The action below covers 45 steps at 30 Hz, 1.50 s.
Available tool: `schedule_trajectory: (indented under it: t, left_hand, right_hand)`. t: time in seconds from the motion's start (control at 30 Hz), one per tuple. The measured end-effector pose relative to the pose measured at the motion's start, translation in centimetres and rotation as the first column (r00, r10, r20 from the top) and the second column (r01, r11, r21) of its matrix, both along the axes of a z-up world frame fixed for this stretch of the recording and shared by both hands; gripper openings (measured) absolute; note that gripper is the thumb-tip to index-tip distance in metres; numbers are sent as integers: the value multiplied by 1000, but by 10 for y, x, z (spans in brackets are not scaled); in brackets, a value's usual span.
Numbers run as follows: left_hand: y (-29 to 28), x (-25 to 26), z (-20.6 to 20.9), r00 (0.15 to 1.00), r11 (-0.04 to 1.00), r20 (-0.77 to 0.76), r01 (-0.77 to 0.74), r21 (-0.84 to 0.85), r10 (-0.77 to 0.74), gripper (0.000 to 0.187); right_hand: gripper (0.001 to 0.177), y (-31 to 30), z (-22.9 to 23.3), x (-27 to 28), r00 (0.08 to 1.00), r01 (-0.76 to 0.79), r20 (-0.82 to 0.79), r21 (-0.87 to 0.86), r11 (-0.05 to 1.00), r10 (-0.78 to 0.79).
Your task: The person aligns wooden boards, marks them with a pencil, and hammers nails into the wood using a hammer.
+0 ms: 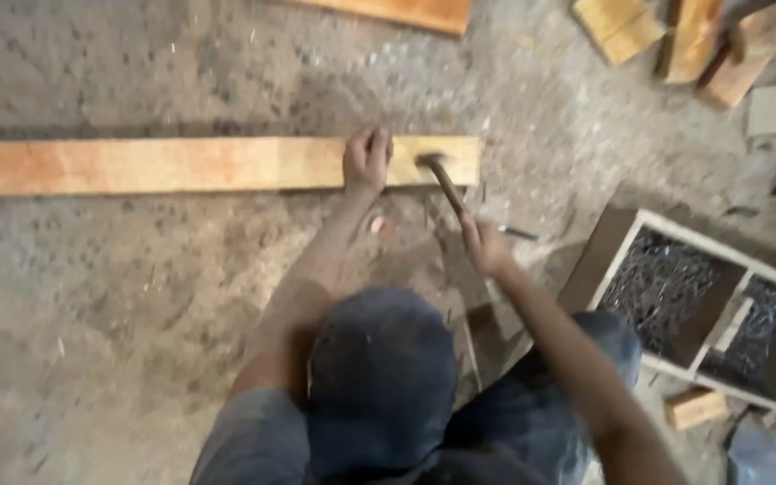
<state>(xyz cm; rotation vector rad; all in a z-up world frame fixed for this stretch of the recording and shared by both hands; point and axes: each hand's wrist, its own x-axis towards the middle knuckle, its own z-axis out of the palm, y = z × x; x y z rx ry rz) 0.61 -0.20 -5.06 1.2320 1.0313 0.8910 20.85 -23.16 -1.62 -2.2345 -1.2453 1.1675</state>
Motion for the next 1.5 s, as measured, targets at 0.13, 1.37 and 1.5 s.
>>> schedule_trajectory:
  t: [0.13, 1.37, 1.5]
  left_hand:
    - [-14, 17, 29, 988, 865, -103, -52, 499, 119, 37]
    - [-23, 4, 83, 885, 904, -243, 423, 61, -398, 12]
    - [-15, 5, 60, 872, 847, -364, 441, 296, -327, 11]
  right_hand:
    - [57, 5, 35, -49, 917, 343, -189, -75, 936, -351]
    - [25, 43, 108, -92, 713, 671, -361, 101, 735, -601]
    - [40, 18, 131, -92, 758, 590, -397, 80, 803, -517]
